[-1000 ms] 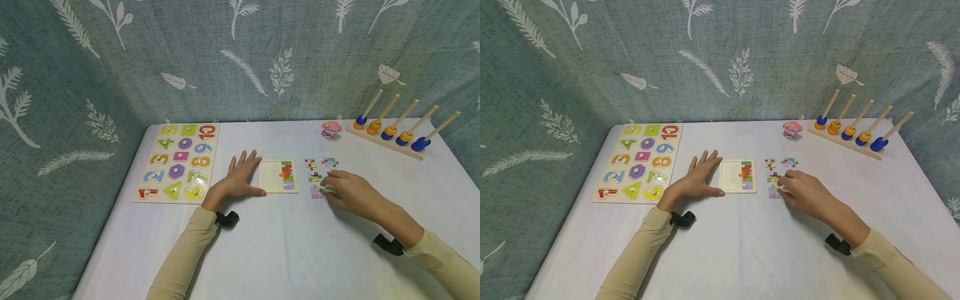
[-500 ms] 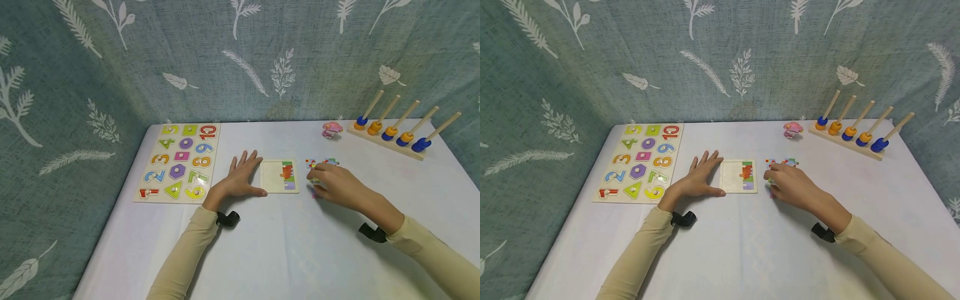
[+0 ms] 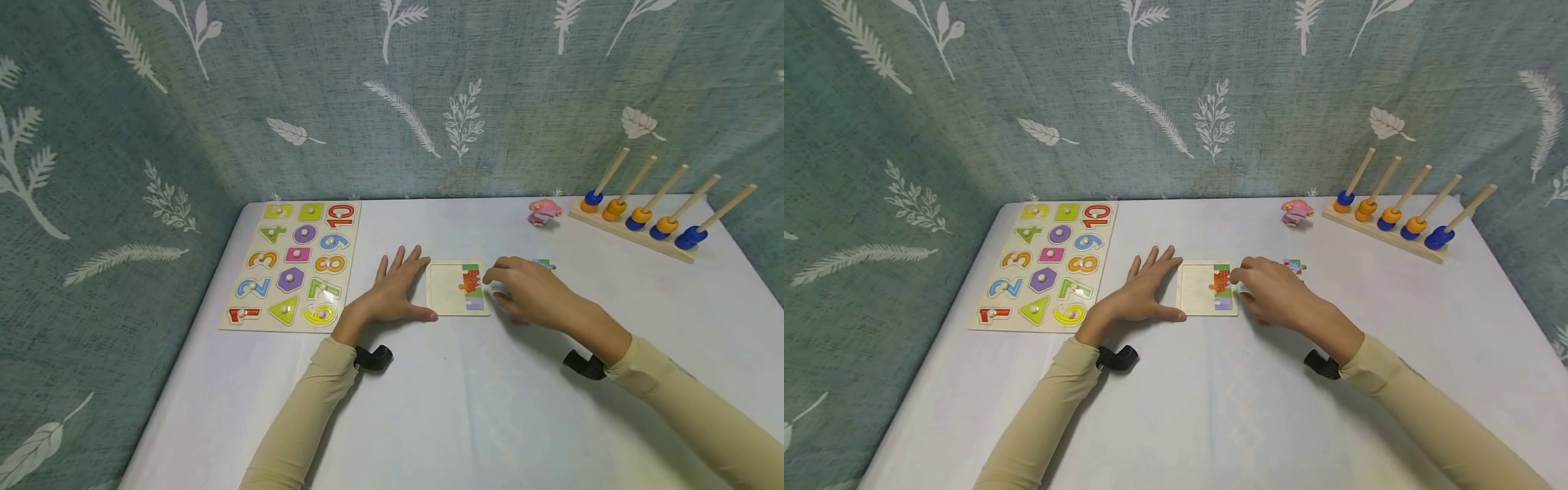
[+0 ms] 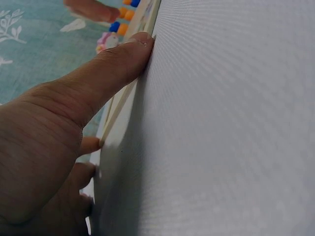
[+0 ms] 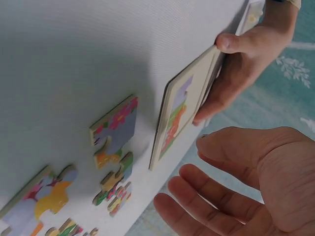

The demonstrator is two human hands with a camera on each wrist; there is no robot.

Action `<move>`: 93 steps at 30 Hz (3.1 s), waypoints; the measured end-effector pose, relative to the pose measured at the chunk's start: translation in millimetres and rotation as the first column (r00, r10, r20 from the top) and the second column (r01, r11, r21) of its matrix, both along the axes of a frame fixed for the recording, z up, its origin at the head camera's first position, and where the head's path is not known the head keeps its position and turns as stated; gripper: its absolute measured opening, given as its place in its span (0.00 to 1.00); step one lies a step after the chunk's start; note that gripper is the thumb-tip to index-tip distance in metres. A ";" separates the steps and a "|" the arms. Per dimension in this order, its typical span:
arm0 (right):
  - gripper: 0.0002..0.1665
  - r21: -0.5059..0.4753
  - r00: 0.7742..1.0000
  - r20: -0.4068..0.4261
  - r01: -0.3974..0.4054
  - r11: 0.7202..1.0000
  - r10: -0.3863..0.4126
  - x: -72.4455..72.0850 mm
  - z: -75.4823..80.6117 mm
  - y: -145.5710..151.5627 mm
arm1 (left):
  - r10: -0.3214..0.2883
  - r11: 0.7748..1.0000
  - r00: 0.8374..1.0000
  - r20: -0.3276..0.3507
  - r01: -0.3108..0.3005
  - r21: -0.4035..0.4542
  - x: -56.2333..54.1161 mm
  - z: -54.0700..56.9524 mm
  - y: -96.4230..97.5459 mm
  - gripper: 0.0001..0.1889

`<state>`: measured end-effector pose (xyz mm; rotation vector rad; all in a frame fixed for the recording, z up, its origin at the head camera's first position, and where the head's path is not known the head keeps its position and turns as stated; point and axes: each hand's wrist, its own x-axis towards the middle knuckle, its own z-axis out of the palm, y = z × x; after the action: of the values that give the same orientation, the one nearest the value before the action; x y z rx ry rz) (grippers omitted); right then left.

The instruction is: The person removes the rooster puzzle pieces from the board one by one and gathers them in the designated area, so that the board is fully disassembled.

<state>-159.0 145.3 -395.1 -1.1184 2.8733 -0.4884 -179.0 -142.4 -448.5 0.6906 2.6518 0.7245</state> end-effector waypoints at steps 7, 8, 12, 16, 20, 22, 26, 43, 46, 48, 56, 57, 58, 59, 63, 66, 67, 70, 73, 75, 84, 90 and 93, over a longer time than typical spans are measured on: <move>0.13 -0.005 1.000 0.003 -0.002 1.000 0.002 -11.1 -3.0 -7.5 | 0.004 1.000 1.000 -0.010 -0.004 -0.003 1.1 0.9 0.5 0.59; 0.14 -0.001 1.000 0.005 0.000 1.000 0.000 -13.1 -3.6 -8.2 | 0.004 1.000 1.000 -0.012 -0.004 -0.006 1.1 0.8 0.6 0.59; 0.14 0.003 1.000 0.020 0.011 1.000 -0.011 -20.0 -5.5 -11.0 | 0.005 1.000 1.000 -0.015 -0.005 -0.013 0.7 -0.2 0.8 0.59; 0.12 -0.020 1.000 0.023 -0.011 1.000 0.011 -24.4 -7.3 -15.0 | 0.004 1.000 1.000 -0.012 -0.004 -0.015 0.5 -0.9 0.8 0.59; 0.09 -0.031 0.999 0.002 -0.033 0.999 0.033 -28.0 -10.3 -19.9 | 0.000 1.000 1.000 -0.012 0.000 -0.012 0.3 -0.6 0.5 0.59; 0.09 -0.029 1.000 -0.003 -0.030 0.999 0.030 -29.8 -11.4 -22.9 | -0.003 1.000 1.000 -0.014 0.003 -0.011 0.2 -0.7 0.3 0.59; 0.11 -0.024 1.000 0.000 -0.017 1.000 0.017 -34.1 -13.2 -30.0 | -0.003 1.000 1.000 -0.017 0.003 -0.007 -0.2 -1.1 -0.2 0.59; 0.04 -0.008 0.998 0.047 -0.029 1.000 0.029 -42.8 -15.9 -44.2 | -0.017 1.000 1.000 -0.020 0.017 -0.004 0.3 0.5 0.7 0.58; 0.02 0.000 0.998 0.051 -0.031 1.000 0.031 -43.1 -17.0 -45.2 | -0.014 1.000 1.000 -0.021 0.014 -0.008 0.0 -0.4 0.8 0.59; 0.02 0.008 0.998 0.048 -0.032 0.999 0.031 -43.2 -17.7 -45.7 | -0.010 1.000 1.000 -0.019 0.010 -0.011 -0.1 -0.4 0.8 0.59; 0.02 0.030 0.999 0.031 -0.014 0.999 0.013 -43.5 -20.7 -45.8 | -0.010 1.000 1.000 -0.020 0.009 -0.023 0.0 -0.5 -0.5 0.59; 0.02 0.028 0.999 0.031 -0.013 1.000 0.012 -43.6 -21.1 -45.8 | -0.010 1.000 1.000 -0.022 0.009 -0.024 0.1 -0.4 -0.6 0.59; 0.02 0.027 0.999 0.032 -0.011 1.000 0.010 -43.6 -21.4 -45.9 | -0.010 1.000 1.000 -0.025 0.009 -0.021 0.2 -0.4 -0.8 0.59; 0.02 0.027 0.999 0.033 -0.009 1.000 0.008 -43.6 -21.6 -46.0 | -0.010 1.000 1.000 -0.025 0.009 -0.020 0.1 -0.5 -0.9 0.59; 0.03 0.021 0.999 0.043 0.001 1.000 -0.001 -43.7 -22.7 -45.7 | -0.013 1.000 1.000 -0.027 0.012 -0.019 0.1 -0.5 -1.1 0.59; 0.04 0.023 0.999 0.050 0.013 1.000 -0.014 -43.6 -23.0 -45.6 | -0.012 1.000 1.000 -0.026 0.012 -0.017 0.1 -0.6 -1.3 0.59; 0.05 0.025 0.999 0.050 0.017 1.000 -0.018 -43.6 -23.1 -45.6 | -0.011 1.000 1.000 -0.027 0.011 -0.018 -0.1 -0.7 -1.2 0.59; 0.06 0.029 0.998 0.050 0.025 0.999 -0.026 -43.3 -23.0 -45.6 | -0.011 1.000 1.000 -0.029 0.011 -0.017 -0.7 -1.6 -0.8 0.59; 0.06 0.027 0.999 0.042 0.024 0.999 -0.025 -43.0 -23.8 -45.2 | -0.013 1.000 0.999 -0.029 0.012 -0.020 -1.2 -2.3 -0.6 0.59; 0.06 0.023 0.999 0.031 0.021 0.999 -0.022 -42.7 -24.6 -44.8 | -0.012 1.000 1.000 -0.028 0.011 -0.022 -1.4 -2.3 -0.4 0.59; 0.06 0.009 1.000 -0.005 0.025 1.000 -0.025 -41.4 -26.9 -42.8 | -0.003 1.000 1.000 -0.014 0.002 -0.021 -1.1 -1.2 0.1 0.60; 0.06 0.014 1.000 -0.008 0.019 1.000 -0.019 -40.8 -27.3 -41.8 | -0.007 1.000 1.000 -0.011 0.007 -0.009 -0.5 -1.1 0.1 0.59; 0.10 0.005 1.000 -0.021 0.004 1.000 -0.004 -40.7 -27.5 -41.3 | -0.005 1.000 1.000 -0.007 0.005 -0.005 -0.5 -1.0 0.1 0.59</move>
<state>-199.7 104.0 -422.7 -1.1243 2.8938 -0.4725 -179.5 -142.3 -449.5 0.6997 2.6565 0.7152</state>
